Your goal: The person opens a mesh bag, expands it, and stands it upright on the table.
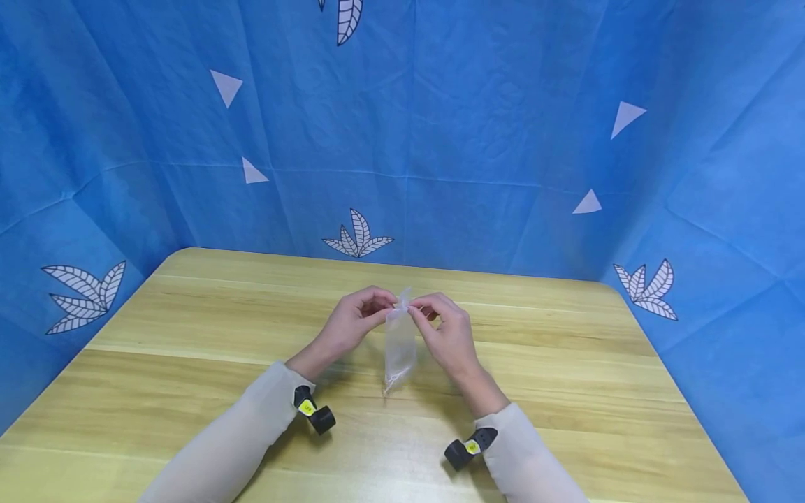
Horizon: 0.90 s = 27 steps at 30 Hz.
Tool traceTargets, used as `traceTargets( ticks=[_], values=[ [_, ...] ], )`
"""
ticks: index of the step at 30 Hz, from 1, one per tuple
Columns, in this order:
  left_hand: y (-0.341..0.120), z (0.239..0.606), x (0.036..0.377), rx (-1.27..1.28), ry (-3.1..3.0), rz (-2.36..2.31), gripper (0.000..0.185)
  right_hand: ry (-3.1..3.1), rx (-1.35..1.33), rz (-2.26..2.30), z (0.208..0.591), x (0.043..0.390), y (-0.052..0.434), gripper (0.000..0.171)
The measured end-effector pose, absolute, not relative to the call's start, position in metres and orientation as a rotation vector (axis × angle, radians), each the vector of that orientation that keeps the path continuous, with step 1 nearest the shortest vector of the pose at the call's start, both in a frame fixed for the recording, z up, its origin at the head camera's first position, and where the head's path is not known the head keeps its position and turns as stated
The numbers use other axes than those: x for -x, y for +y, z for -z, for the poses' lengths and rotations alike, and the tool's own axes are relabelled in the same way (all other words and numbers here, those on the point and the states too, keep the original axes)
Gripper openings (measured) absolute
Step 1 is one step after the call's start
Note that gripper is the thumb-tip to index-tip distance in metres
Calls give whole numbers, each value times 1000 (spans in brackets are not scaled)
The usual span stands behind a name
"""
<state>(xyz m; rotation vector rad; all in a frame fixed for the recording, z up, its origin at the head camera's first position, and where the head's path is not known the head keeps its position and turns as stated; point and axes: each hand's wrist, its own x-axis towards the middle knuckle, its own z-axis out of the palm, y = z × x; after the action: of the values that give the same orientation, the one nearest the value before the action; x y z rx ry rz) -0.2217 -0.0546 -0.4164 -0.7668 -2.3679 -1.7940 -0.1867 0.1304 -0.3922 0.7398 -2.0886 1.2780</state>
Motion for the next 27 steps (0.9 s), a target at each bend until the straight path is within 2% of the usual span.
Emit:
traceTargets(
  ticks=[11, 27],
  values=[
    [-57, 417, 225, 717, -2390, 1715, 19, -2112, -652, -1324, 420, 210, 143, 5],
    [-58, 416, 225, 643, -2346, 1611, 19, -2117, -675, -1324, 413, 208, 146, 3]
  ],
)
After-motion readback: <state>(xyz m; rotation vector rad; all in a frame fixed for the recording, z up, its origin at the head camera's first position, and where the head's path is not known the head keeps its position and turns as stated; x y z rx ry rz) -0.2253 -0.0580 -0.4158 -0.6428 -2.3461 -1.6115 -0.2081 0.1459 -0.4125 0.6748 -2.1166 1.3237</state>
